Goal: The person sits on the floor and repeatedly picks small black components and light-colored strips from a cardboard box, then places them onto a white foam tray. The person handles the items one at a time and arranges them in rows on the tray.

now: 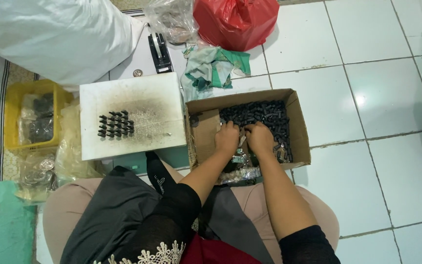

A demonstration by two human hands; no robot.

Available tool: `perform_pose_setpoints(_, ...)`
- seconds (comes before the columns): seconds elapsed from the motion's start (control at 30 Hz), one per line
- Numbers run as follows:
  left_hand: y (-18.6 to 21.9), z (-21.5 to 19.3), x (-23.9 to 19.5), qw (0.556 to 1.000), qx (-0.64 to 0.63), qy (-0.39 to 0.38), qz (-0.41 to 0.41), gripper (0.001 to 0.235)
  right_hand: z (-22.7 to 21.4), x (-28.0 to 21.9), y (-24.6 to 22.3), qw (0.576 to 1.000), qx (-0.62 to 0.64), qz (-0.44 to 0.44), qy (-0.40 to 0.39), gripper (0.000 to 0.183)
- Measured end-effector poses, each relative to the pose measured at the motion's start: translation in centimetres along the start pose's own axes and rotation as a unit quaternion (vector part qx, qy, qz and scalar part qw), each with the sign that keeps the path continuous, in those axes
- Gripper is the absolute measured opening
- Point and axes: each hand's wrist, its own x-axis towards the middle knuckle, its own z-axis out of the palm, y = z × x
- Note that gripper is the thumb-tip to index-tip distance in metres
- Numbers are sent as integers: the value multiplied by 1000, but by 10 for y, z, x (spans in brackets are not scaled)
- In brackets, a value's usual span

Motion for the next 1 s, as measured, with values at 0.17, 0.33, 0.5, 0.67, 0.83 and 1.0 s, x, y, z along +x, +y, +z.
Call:
perform_pose_setpoints(0.17,3,-31,-2,999,-44,-15,-23,9,3,4,8,998,58,29,11,23)
perform_pose_setpoints(0.33,13,-94,-16,996,-88,-11,-22,15,8,8,18,976,208,70,14,24)
perform_pose_setpoints(0.5,-1,-120,-34,981,-187,47,8,15,-45,-30,-38,878,445,148,-94,30)
perform_pose_setpoints(0.67,-17,-175,-67,974,-218,65,-9,13,-54,-57,-72,845,507,121,-118,31)
perform_pose_setpoints(0.83,-37,-207,-107,958,-279,48,-49,15,-54,-86,-105,839,514,72,-163,26)
perform_pose_setpoints(1.0,-49,-249,-143,948,-302,31,-94,20,-30,-106,-125,829,527,50,-179,22)
